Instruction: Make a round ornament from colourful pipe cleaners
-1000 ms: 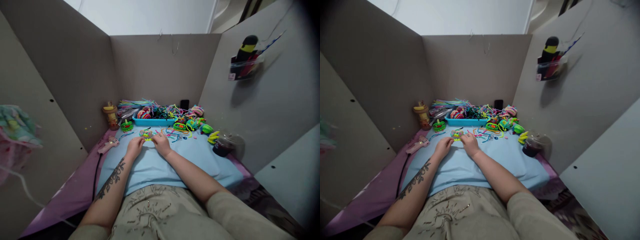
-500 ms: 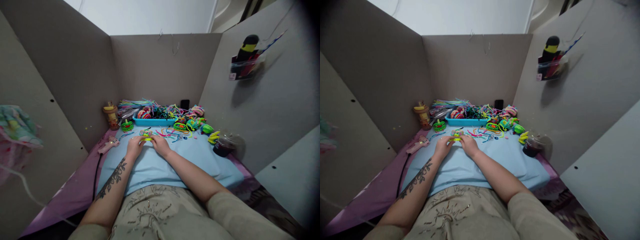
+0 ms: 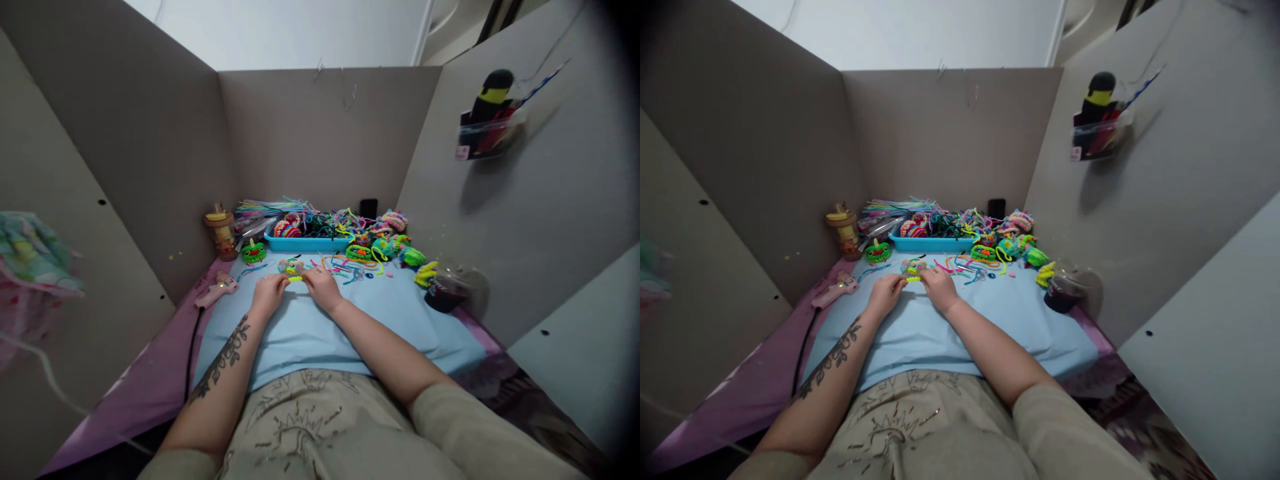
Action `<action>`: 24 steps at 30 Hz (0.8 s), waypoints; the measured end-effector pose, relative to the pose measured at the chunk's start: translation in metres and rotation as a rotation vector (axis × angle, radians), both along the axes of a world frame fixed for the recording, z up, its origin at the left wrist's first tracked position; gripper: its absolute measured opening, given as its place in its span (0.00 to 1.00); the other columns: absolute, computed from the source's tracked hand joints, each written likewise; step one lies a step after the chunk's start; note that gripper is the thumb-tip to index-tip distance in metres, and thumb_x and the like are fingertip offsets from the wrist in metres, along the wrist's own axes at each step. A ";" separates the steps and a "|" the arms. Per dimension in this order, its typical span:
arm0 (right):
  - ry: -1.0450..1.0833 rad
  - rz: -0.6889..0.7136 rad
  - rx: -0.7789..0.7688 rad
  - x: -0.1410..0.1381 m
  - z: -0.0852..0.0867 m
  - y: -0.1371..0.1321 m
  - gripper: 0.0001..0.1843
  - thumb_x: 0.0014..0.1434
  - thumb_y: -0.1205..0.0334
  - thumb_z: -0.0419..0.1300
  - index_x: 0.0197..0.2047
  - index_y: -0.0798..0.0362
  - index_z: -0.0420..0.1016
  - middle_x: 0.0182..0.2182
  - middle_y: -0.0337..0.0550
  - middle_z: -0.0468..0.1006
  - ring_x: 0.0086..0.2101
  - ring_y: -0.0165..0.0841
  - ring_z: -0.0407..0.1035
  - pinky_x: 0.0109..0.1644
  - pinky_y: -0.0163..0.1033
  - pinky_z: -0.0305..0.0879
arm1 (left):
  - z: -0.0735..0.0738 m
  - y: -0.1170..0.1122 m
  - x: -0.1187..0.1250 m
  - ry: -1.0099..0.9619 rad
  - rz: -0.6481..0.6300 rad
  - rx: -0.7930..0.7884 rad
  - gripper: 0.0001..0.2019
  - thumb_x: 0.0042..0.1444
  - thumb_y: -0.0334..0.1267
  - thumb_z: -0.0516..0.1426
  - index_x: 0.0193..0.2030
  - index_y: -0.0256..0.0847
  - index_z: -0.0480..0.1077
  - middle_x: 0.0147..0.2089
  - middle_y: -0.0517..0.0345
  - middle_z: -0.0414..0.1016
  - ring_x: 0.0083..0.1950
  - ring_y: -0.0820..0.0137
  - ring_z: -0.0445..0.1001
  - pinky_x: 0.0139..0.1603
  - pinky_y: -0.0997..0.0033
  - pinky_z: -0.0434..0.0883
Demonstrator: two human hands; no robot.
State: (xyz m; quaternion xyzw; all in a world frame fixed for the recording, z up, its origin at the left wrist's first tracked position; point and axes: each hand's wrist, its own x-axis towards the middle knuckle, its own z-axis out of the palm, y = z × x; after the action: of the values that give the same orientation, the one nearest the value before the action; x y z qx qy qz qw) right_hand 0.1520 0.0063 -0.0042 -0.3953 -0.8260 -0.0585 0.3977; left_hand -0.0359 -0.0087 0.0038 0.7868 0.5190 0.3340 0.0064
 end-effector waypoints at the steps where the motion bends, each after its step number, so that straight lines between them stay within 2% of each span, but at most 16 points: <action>1: -0.007 0.001 -0.005 -0.001 0.000 -0.001 0.08 0.60 0.69 0.55 0.40 0.54 0.74 0.35 0.47 0.78 0.39 0.38 0.67 0.45 0.44 0.65 | 0.000 0.000 0.000 0.008 -0.004 0.001 0.08 0.59 0.36 0.52 0.37 0.41 0.74 0.37 0.53 0.78 0.40 0.65 0.73 0.40 0.67 0.66; 8: -0.058 0.099 -0.046 -0.008 0.000 -0.005 0.11 0.60 0.66 0.55 0.46 0.52 0.73 0.39 0.46 0.78 0.42 0.37 0.67 0.46 0.43 0.64 | 0.000 -0.003 0.006 0.058 -0.041 0.048 0.09 0.57 0.41 0.56 0.39 0.41 0.74 0.37 0.52 0.79 0.40 0.64 0.74 0.41 0.66 0.66; 12: -0.069 0.036 -0.012 -0.004 -0.001 -0.003 0.10 0.62 0.65 0.54 0.43 0.50 0.75 0.36 0.45 0.79 0.39 0.37 0.67 0.45 0.43 0.62 | 0.001 -0.003 0.004 0.036 -0.038 0.044 0.08 0.59 0.38 0.53 0.38 0.41 0.74 0.37 0.53 0.78 0.39 0.64 0.74 0.41 0.66 0.66; 17: -0.088 -0.021 0.011 -0.004 0.001 -0.003 0.11 0.62 0.65 0.54 0.44 0.49 0.76 0.32 0.45 0.79 0.38 0.37 0.67 0.45 0.44 0.61 | 0.002 -0.003 0.005 -0.003 -0.061 0.024 0.09 0.59 0.36 0.51 0.37 0.41 0.73 0.36 0.53 0.78 0.38 0.65 0.74 0.40 0.67 0.67; 21: -0.090 0.007 -0.012 -0.007 0.002 -0.006 0.12 0.61 0.65 0.54 0.47 0.49 0.75 0.38 0.45 0.79 0.39 0.37 0.68 0.45 0.43 0.63 | 0.003 -0.005 0.008 0.010 -0.063 0.028 0.09 0.58 0.38 0.54 0.42 0.41 0.72 0.41 0.53 0.78 0.42 0.64 0.74 0.43 0.66 0.67; 24: -0.024 0.008 -0.037 -0.006 0.002 -0.007 0.15 0.60 0.64 0.56 0.50 0.52 0.72 0.41 0.46 0.78 0.42 0.38 0.68 0.46 0.43 0.65 | 0.003 -0.005 0.006 -0.022 -0.020 0.070 0.08 0.58 0.38 0.55 0.41 0.41 0.72 0.42 0.52 0.78 0.44 0.63 0.74 0.46 0.64 0.66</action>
State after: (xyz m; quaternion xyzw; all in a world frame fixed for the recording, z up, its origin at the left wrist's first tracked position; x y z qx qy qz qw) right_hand 0.1456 -0.0012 -0.0018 -0.3987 -0.8331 -0.0466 0.3807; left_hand -0.0300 -0.0134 0.0070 0.7878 0.4992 0.3605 -0.0122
